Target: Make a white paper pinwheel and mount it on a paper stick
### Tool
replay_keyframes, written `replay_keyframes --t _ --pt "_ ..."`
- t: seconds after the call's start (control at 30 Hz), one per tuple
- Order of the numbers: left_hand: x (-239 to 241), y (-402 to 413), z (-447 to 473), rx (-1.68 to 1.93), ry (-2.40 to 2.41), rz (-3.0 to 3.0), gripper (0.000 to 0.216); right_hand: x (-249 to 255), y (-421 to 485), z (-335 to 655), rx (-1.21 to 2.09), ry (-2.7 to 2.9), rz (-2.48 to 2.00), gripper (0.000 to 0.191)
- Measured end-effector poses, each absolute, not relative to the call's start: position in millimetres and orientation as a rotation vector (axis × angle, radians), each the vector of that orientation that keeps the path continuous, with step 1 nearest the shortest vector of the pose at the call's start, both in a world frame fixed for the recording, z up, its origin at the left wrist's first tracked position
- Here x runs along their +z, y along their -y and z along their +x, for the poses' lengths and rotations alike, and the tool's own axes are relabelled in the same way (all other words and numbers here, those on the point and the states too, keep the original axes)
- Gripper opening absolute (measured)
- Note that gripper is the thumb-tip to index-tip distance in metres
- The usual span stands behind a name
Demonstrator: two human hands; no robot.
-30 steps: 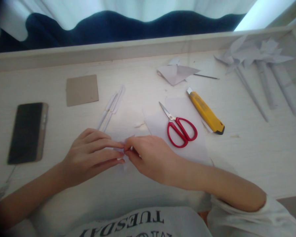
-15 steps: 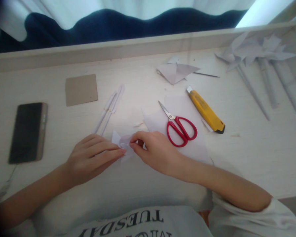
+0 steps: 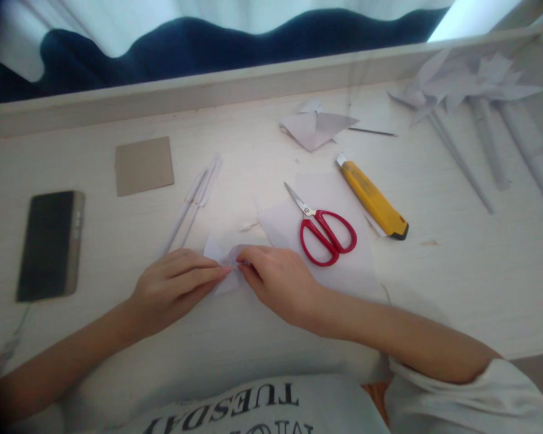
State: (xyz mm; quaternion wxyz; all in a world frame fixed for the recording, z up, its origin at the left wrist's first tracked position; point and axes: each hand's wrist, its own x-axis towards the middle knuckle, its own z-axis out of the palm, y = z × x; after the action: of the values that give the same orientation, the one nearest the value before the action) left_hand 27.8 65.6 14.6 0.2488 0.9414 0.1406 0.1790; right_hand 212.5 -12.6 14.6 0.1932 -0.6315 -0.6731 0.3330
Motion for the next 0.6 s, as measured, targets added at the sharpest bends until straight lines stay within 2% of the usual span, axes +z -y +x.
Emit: replay_keyframes --t 0.17,0.6 --pt "17.2 -64.4 31.5 0.476 -0.478 2.548 0.008 13.4 15.8 211.7 0.871 1.949 -1.793 0.017" --pt "16.5 -62.5 24.1 0.494 -0.44 2.474 0.017 7.3 23.3 207.4 0.6 2.135 -1.767 0.021"
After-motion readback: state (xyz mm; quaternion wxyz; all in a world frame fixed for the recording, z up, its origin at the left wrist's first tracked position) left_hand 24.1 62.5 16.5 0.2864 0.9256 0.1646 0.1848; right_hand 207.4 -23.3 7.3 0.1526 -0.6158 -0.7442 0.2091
